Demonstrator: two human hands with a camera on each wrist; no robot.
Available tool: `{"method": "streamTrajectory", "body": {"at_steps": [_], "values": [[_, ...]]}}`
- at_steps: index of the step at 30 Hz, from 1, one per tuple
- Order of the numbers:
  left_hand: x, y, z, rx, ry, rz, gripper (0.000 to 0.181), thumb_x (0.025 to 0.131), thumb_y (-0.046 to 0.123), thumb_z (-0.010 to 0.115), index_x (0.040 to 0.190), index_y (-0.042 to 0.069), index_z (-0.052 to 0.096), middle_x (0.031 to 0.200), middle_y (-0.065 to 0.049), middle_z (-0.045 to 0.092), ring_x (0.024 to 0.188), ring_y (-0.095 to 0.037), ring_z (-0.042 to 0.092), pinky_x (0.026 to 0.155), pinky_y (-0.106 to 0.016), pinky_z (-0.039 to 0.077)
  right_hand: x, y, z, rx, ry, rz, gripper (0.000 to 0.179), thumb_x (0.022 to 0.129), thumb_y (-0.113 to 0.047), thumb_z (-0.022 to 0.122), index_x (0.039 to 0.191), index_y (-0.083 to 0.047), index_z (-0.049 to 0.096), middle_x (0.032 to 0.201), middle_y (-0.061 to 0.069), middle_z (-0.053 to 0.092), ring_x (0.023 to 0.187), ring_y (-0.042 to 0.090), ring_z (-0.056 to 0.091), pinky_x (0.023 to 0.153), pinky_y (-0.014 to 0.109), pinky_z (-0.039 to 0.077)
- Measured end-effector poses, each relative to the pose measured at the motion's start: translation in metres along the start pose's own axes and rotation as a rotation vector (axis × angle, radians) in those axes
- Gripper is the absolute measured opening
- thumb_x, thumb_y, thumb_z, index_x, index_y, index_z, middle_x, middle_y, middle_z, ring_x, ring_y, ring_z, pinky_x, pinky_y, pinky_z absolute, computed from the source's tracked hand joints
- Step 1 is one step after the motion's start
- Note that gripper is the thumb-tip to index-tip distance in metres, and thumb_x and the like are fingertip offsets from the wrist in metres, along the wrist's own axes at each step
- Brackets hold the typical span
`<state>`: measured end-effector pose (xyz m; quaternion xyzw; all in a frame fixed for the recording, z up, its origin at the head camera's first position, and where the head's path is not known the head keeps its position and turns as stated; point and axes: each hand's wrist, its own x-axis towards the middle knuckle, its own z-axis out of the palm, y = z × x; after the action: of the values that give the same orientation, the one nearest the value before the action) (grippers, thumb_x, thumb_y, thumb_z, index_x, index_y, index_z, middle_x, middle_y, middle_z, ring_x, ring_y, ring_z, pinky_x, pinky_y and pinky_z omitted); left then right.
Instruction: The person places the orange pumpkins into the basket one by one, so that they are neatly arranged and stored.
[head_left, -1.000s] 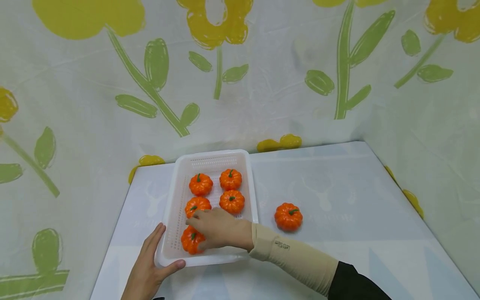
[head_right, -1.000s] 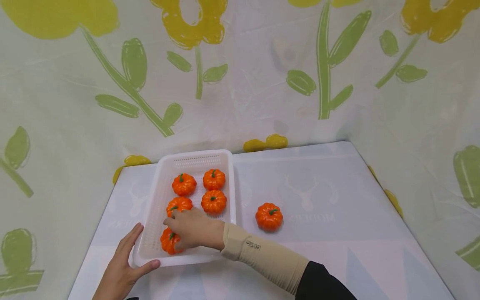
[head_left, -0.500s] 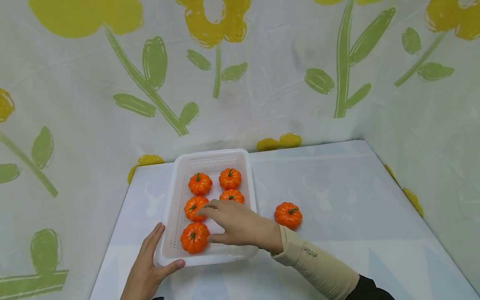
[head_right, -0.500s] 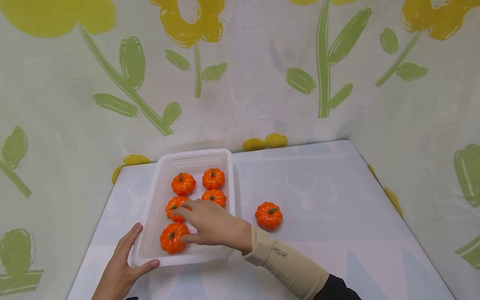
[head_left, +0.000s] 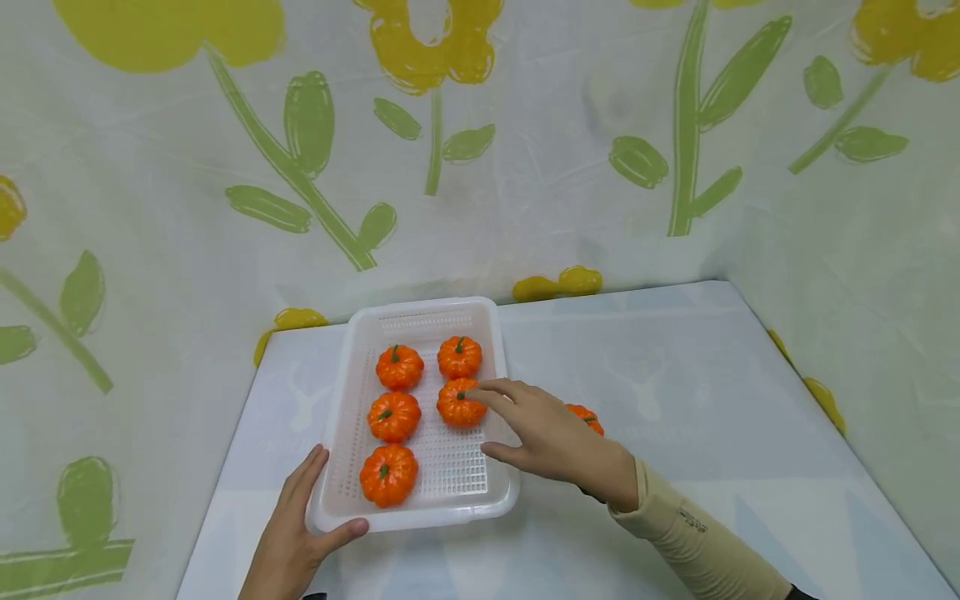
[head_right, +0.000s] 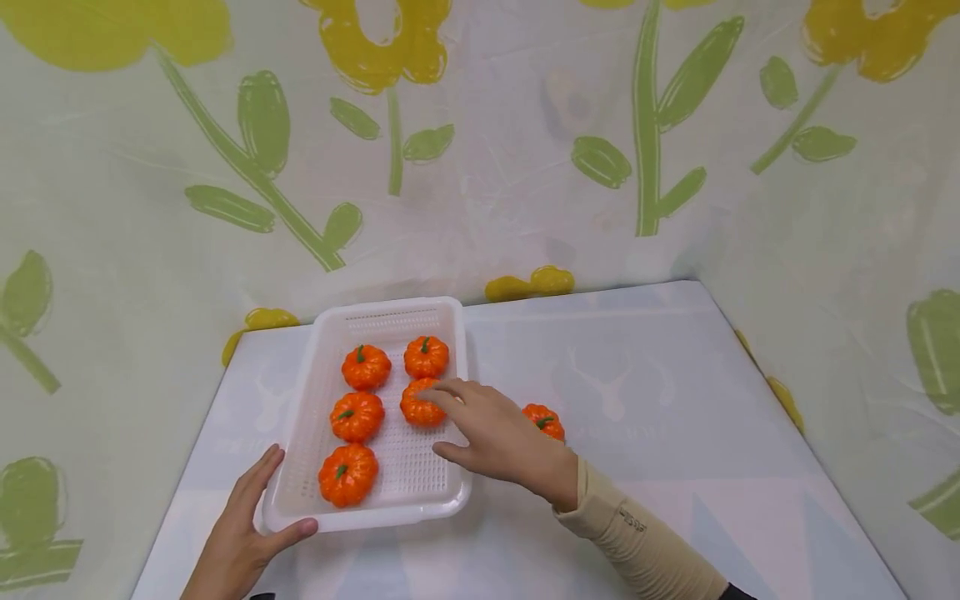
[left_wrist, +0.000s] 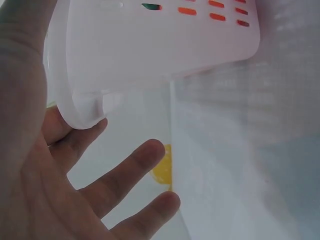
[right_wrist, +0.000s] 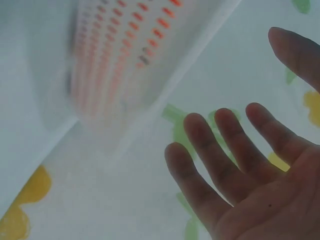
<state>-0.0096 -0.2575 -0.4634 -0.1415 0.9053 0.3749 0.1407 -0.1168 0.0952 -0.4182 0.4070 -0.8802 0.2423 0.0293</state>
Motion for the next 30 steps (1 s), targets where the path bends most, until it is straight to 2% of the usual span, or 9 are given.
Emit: {"method": "streamTrajectory", "body": {"at_steps": [8,18,24,30], "values": [[0.002,0.001,0.001,0.012,0.005,-0.009,0.133,0.064,0.070,0.083,0.164,0.032,0.005,0.170,-0.012,0.001,0.146,-0.051,0.021,0.105,-0.064,0.035,-0.031,0.034,-0.009,-0.033,0.046,0.076,0.069,0.087,-0.038,0.081,0.145,-0.017,0.053,0.142,0.001,0.056,0.124,0.022,0.059,0.100,0.042,0.052],[0.000,0.001,0.002,-0.010,0.000,0.000,0.131,0.066,0.068,0.084,0.164,0.031,0.007,0.170,-0.010,0.003,0.147,-0.049,0.022,0.106,-0.062,0.035,-0.070,0.078,-0.003,-0.012,-0.024,0.270,0.074,0.084,-0.042,0.082,0.147,-0.016,0.051,0.143,0.005,0.054,0.125,0.027,0.057,0.101,0.048,0.052],[0.000,0.001,0.002,0.001,-0.008,-0.007,0.130,0.068,0.066,0.084,0.165,0.029,0.004,0.170,-0.013,0.002,0.147,-0.049,0.021,0.107,-0.062,0.034,-0.085,0.089,0.004,-0.023,-0.084,0.346,0.081,0.080,-0.046,0.085,0.147,-0.014,0.051,0.138,0.008,0.057,0.118,0.028,0.060,0.097,0.049,0.054],[0.000,0.001,0.000,0.016,0.003,0.001,0.130,0.068,0.066,0.084,0.165,0.029,0.005,0.170,-0.012,0.003,0.147,-0.050,0.019,0.107,-0.064,0.033,-0.092,0.092,0.008,-0.018,-0.123,0.381,0.075,0.078,-0.041,0.088,0.141,-0.015,0.056,0.133,0.005,0.060,0.112,0.025,0.063,0.094,0.047,0.056]]}}
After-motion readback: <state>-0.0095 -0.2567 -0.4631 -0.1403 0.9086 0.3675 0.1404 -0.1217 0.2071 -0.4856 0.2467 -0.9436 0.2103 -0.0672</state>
